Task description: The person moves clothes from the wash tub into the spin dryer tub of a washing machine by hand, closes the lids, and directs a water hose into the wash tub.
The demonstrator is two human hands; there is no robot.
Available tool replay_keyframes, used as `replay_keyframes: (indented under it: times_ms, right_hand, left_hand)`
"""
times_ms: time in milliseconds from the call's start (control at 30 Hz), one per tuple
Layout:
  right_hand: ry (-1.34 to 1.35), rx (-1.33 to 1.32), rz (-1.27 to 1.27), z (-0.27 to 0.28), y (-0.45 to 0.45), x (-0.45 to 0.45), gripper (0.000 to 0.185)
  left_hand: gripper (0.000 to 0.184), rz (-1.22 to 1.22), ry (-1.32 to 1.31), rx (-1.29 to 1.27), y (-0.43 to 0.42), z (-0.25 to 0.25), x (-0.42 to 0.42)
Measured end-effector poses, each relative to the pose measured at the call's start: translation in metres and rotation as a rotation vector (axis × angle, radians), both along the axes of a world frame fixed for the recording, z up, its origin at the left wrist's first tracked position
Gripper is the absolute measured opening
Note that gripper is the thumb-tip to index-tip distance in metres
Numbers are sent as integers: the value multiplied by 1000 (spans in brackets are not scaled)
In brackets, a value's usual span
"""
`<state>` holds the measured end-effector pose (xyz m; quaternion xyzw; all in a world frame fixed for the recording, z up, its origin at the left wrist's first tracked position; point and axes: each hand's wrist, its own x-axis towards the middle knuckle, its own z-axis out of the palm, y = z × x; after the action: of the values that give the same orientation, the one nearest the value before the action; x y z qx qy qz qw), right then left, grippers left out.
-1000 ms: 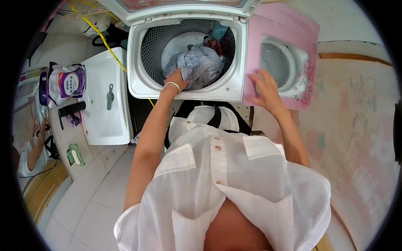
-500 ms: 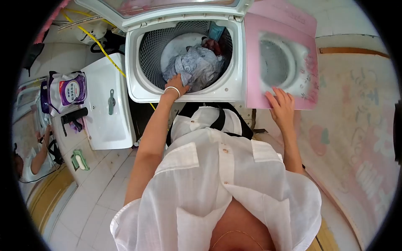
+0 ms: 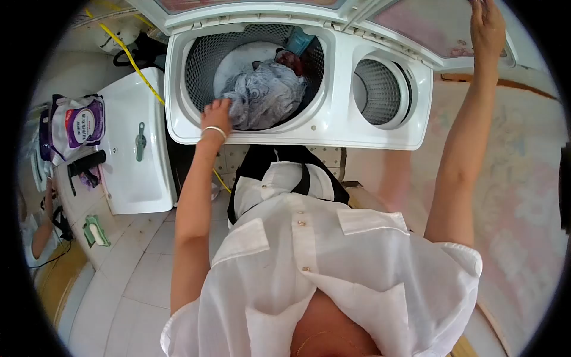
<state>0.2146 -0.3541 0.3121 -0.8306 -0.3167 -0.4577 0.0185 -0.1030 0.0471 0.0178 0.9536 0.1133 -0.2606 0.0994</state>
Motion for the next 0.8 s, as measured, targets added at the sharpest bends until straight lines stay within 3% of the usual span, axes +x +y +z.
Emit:
replay_keyframes:
  times_ms: [67,133,167,200,233,267,300,367,433,533,667,800]
  right_hand:
    - [-18,73,-123,-4,18,23,43]
    - [-381,144,-6,-11,97,-32,31]
    - [-291,136,60,-27,116,-57,29]
    - [-149,319,240,-64,138,-75,24]
    - [309,477,405,-107,161,-101,22]
    - [497,447,469,-153,193,-113,21]
    - [1002,361,452,-198,218,-121,21]
    - [1348,176,271,-315,247,-111,24]
    - [1607,380,-117,-421,251,-72,31]
    - [2046,557,-707,-528,232,-26,47]
    - [2032,751,-741,-572,225,-39,49]
    - [1987,762,-656,-575,224,-61,51]
  left_hand:
    - [49,73,-261,-13,18,-1,-9]
    - [49,110,-326,-7,19,-7,-19]
    - [49,120,-401,6,18,-10,-20]
    - [47,84,-450,25,15,-6,-22]
    - [47,107,-449,22,13,-2,-22]
    - [47,124,-433,-42,15,2,-19]
    - [47,143,-414,-104,15,5,-17]
    - [47,205,-408,-119,16,8,-16]
    - [49,245,-550,-158,18,8,-18]
    - [50,310,-564,-177,20,6,-14]
    - [50,381,-584,-191,19,5,-14]
    - [48,422,-607,-196,17,6,-14]
